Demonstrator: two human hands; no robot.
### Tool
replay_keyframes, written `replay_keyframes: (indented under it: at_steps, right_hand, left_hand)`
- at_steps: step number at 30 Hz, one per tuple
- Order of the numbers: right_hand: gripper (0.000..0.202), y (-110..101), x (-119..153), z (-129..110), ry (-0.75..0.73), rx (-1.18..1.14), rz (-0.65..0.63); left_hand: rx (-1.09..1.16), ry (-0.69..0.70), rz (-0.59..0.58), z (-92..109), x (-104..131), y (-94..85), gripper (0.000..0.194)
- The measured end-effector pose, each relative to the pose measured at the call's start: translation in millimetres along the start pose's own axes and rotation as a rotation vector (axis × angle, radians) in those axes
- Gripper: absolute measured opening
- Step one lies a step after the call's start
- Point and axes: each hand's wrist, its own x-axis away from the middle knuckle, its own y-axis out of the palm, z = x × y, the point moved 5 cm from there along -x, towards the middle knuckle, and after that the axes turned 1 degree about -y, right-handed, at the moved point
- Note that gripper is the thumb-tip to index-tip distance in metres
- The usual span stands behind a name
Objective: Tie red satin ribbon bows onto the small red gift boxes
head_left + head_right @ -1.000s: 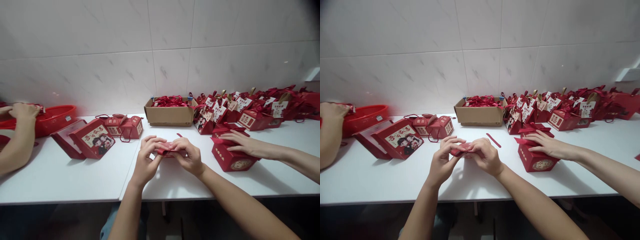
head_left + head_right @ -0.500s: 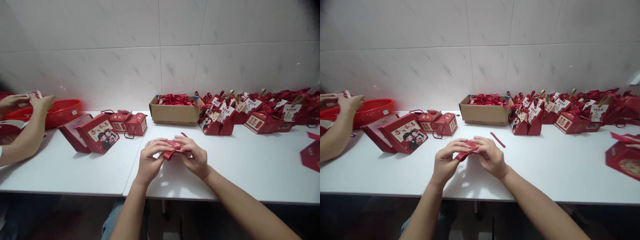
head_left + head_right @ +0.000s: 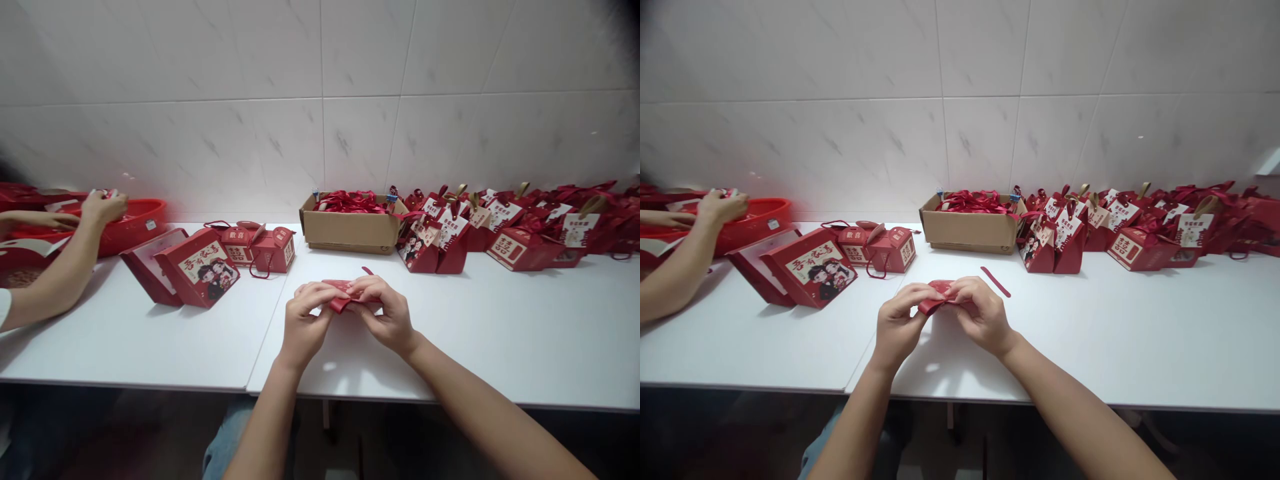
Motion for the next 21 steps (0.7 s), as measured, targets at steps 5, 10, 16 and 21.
replay_keyframes:
  at_steps: [5,10,16,21]
  right_hand:
    - [0.023,0,2,1,0.028,-0.021,0.052]
    - [0.021,0,3,7,0.278,-0.195,0.158]
    - [0.049,-7,4,29,0.491,-0.244,-0.110]
    - [0.055,-26,36,31,0.531,0.032,-0.475]
  left_hand:
    - [-0.039,0.012,0.016,3,0,-1.0,0.013]
    - [0.024,-0.044,0.085,0,2,1.5,0.008]
    - [0.329,-0.287,0.187,-10,5,5.7,0.025]
    - [0.373,-0.258,0.108,-4,6,5.2,0.029]
